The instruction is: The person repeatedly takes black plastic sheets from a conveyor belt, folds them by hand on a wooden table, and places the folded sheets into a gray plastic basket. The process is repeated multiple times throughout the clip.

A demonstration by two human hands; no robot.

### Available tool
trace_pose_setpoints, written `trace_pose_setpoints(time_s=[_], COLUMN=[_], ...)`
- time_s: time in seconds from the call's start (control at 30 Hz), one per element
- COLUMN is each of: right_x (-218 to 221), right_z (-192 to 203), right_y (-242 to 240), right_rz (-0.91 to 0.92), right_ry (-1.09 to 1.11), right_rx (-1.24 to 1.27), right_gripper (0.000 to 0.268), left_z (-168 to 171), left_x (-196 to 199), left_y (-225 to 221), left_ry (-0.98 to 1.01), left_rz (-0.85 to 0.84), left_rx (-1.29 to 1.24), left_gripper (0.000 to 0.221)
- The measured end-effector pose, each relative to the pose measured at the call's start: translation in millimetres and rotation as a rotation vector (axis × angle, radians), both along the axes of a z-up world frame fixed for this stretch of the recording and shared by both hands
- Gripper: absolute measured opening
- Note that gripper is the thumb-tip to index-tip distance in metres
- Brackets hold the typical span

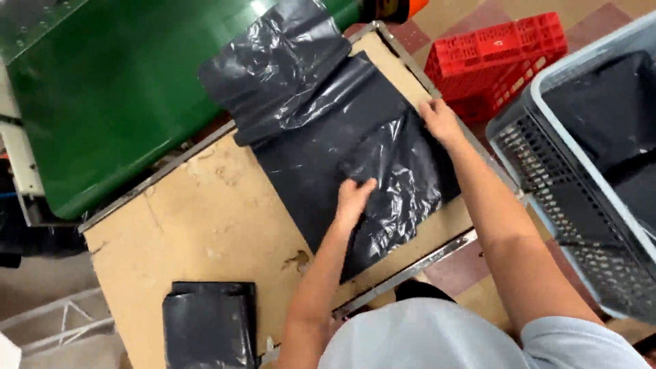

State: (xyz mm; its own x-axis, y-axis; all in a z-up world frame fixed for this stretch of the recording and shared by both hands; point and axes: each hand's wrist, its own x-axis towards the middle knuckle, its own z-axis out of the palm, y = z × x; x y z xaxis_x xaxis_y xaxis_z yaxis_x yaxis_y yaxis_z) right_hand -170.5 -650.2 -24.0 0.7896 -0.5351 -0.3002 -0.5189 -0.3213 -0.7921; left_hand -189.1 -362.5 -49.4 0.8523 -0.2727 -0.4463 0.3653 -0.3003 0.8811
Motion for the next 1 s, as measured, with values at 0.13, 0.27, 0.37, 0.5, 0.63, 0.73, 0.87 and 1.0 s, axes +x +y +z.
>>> trace_pose_setpoints(time_s=[0.13, 0.27, 0.37, 0.5, 0.63, 0.73, 0.87, 1.0], right_x=[6.5, -5.3, -33.5, -51.3, -34.9, -20.9, -45.2, -136.0], right_z=[50.2, 61.8, 58.2, 75.7, 87.7, 117.6, 117.8, 123.5], right_y=[10.6, 28.7, 43.6, 62.3, 90.8, 103.1, 111.2, 99.4], right_rz=[0.176, 0.247, 0.336, 0.354, 0.106, 0.054, 0.045, 0.131], right_ry=[0.264, 0.198, 0.143, 0.065, -0.248, -0.253, -0.364, -0.392], right_rx=[0.017, 0.050, 0.000, -0.015, 0.313, 0.558, 0.327, 0.433], right_gripper=[0.089, 0.089, 0.094, 0.085, 0.080, 0.069, 0.080, 0.016], left_z=[9.4, 52.4, 32.5, 38.7, 31.8, 8.8, 28.9, 117.8], left_x=[-36.3, -71.9, -94.0, -129.9, -151.5, -136.1, -118.5, -140.7], left_y=[-33.8, -41.9, -24.9, 28.4, 97.4, 127.2, 171.9, 213.8], left_ry=[-0.756, -0.762, -0.817, -0.938, -0.962, -1.130, -0.807, -0.688], left_rz=[-0.538, -0.681, -0.814, -0.652, -0.367, -0.190, -0.166, -0.458], left_rx=[0.468, 0.324, 0.150, 0.204, 0.714, 0.602, 0.565, 0.679], left_gripper=[0.023, 0.019, 0.042, 0.074, 0.101, 0.060, 0.043, 0.044])
